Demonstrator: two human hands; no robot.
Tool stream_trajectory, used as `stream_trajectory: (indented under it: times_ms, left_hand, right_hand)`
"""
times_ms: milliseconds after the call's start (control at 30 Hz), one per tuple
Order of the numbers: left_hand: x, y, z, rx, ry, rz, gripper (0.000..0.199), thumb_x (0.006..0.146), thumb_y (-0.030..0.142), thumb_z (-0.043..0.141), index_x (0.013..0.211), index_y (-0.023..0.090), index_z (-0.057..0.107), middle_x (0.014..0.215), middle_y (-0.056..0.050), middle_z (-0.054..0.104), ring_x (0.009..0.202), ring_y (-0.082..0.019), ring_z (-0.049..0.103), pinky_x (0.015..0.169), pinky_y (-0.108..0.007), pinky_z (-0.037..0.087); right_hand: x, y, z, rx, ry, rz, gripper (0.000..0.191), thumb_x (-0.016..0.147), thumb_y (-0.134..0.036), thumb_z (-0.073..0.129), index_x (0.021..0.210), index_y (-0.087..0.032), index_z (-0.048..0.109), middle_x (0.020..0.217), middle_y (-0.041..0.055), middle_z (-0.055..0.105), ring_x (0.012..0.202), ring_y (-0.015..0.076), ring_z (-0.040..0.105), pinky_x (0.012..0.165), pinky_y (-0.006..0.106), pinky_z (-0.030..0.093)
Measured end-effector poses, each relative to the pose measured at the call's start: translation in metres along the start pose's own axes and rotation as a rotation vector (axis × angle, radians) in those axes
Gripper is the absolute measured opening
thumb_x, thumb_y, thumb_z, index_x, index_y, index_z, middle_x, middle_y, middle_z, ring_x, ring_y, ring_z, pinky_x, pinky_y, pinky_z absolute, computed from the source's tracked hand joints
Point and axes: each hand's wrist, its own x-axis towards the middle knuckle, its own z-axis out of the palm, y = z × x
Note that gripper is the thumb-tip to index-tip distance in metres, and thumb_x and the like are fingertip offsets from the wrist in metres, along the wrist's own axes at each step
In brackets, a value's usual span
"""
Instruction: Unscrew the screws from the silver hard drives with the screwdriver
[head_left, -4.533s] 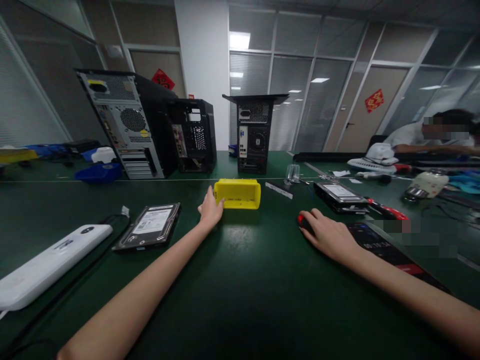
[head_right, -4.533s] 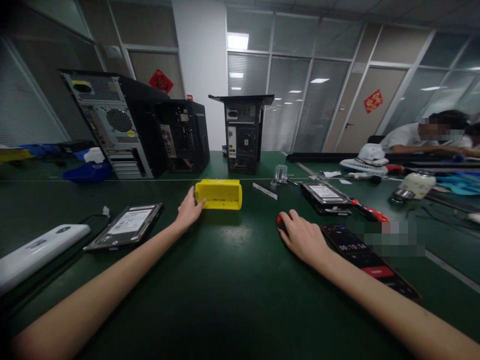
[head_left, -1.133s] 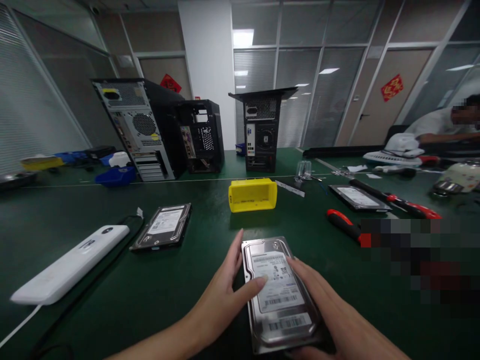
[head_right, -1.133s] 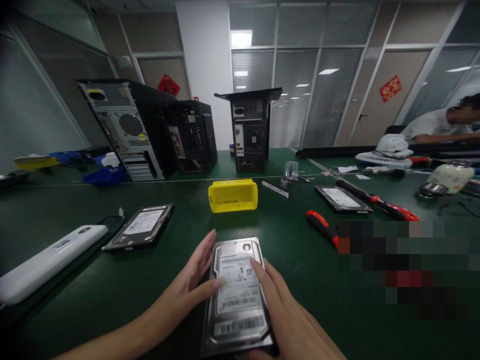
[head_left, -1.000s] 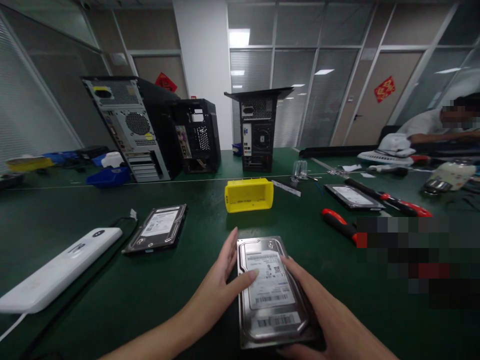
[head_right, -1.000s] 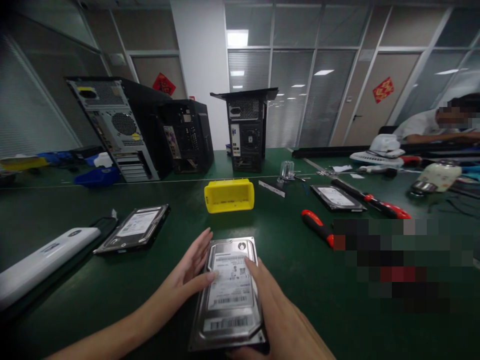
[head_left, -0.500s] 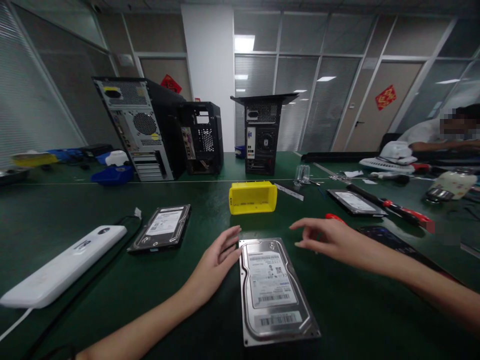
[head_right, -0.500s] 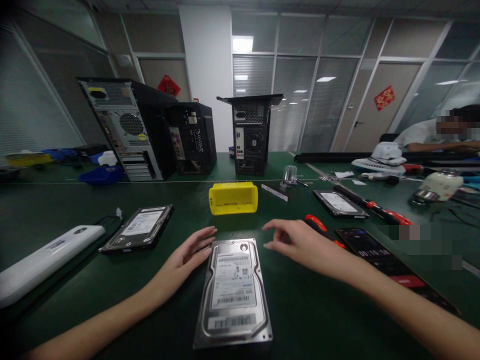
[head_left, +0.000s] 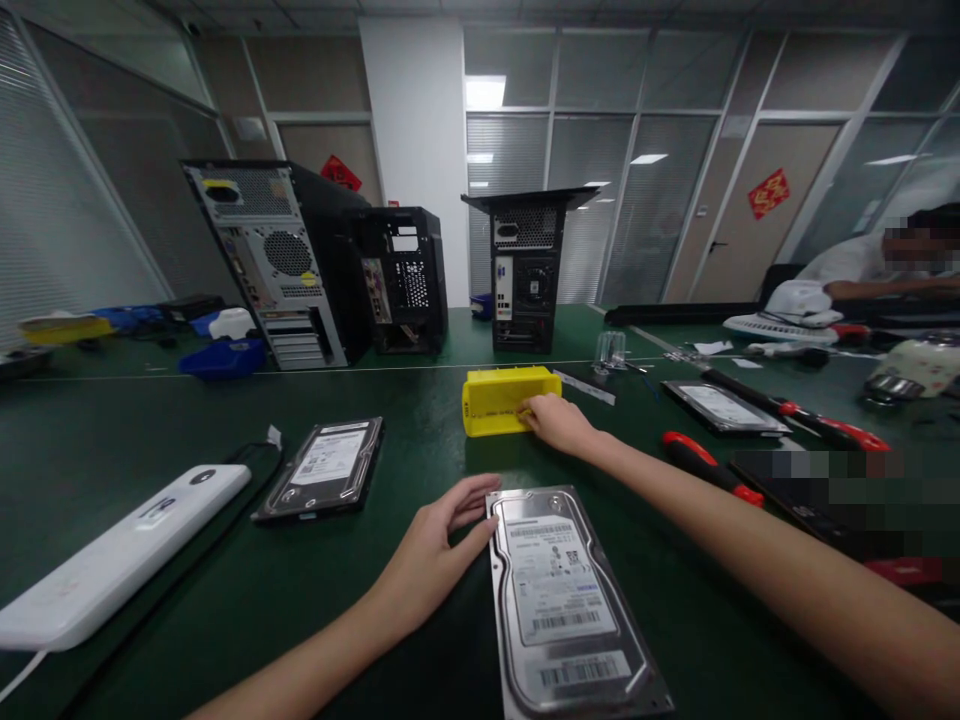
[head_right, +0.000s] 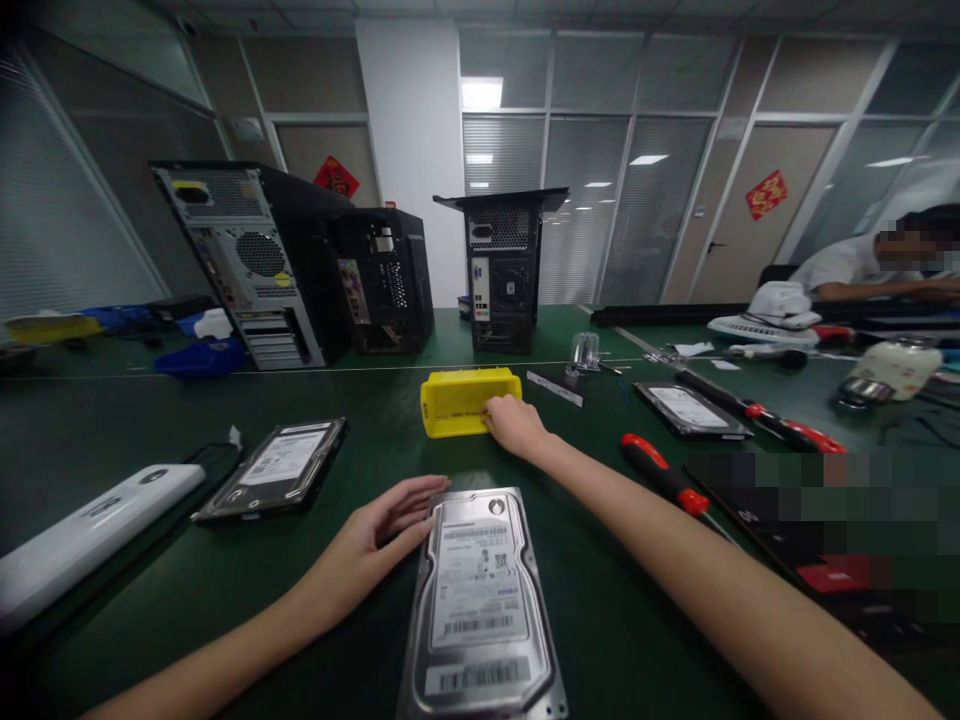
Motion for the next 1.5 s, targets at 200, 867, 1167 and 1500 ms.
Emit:
stream_trajectory:
  times_ms: [200, 867, 1167, 1500]
  left_hand:
    - [0.001, -0.002, -0.001, -0.033, -0.005, 0.002, 0.036, 0.085, 0.024, 0.056, 0.121, 0.019, 0.054, 0.126, -0.007, 0.056, 0.116, -0.021, 0.053, 0.104, -0.039, 0.041]
    - [0.001, -0.001, -0.001, -0.027, 0.006, -0.01, 0.042, 0.082, 0.024, 0.059, 0.123, 0.019, 0.049, 0.128, -0.009, 0.055, 0.117, -0.022, 0.053, 0.103, -0.04, 0.041]
    - [0.002, -0.01, 0.003, 0.022, 0.234, -0.012, 0.052, 0.08, 0.026, 0.058, 0.128, 0.019, 0.04, 0.117, -0.01, 0.056, 0.11, -0.025, 0.056, 0.096, -0.044, 0.046]
    - [0.006, -0.017, -0.005, 0.007, 0.235, -0.014, 0.059, 0.078, 0.022, 0.057, 0.132, 0.017, 0.033, 0.114, -0.011, 0.05, 0.101, -0.021, 0.056, 0.086, -0.038, 0.05]
  right_hand:
    - [-0.005, 0.007, 0.005, 0.063, 0.017, -0.033, 0.032, 0.093, -0.028, 0.041, 0.115, -0.018, 0.062, 0.113, 0.0117, 0.064, 0.103, 0.0246, 0.061, 0.087, 0.037, 0.047]
    - [-0.029, -0.008, -0.004, 0.231, 0.155, -0.191, 0.031, 0.09, -0.029, 0.044, 0.108, -0.017, 0.067, 0.098, 0.009, 0.071, 0.087, 0.0208, 0.067, 0.079, 0.033, 0.05]
    - [-0.079, -0.046, -0.024, 0.147, 0.151, -0.593, 0.029, 0.092, -0.025, 0.042, 0.107, -0.017, 0.065, 0.087, 0.0064, 0.07, 0.074, 0.0154, 0.065, 0.062, 0.026, 0.044]
    - [-0.071, -0.047, -0.022, 0.275, 0.094, -0.508, 0.026, 0.091, -0.025, 0.045, 0.103, -0.02, 0.067, 0.097, 0.0033, 0.071, 0.086, 0.0163, 0.066, 0.073, 0.026, 0.045]
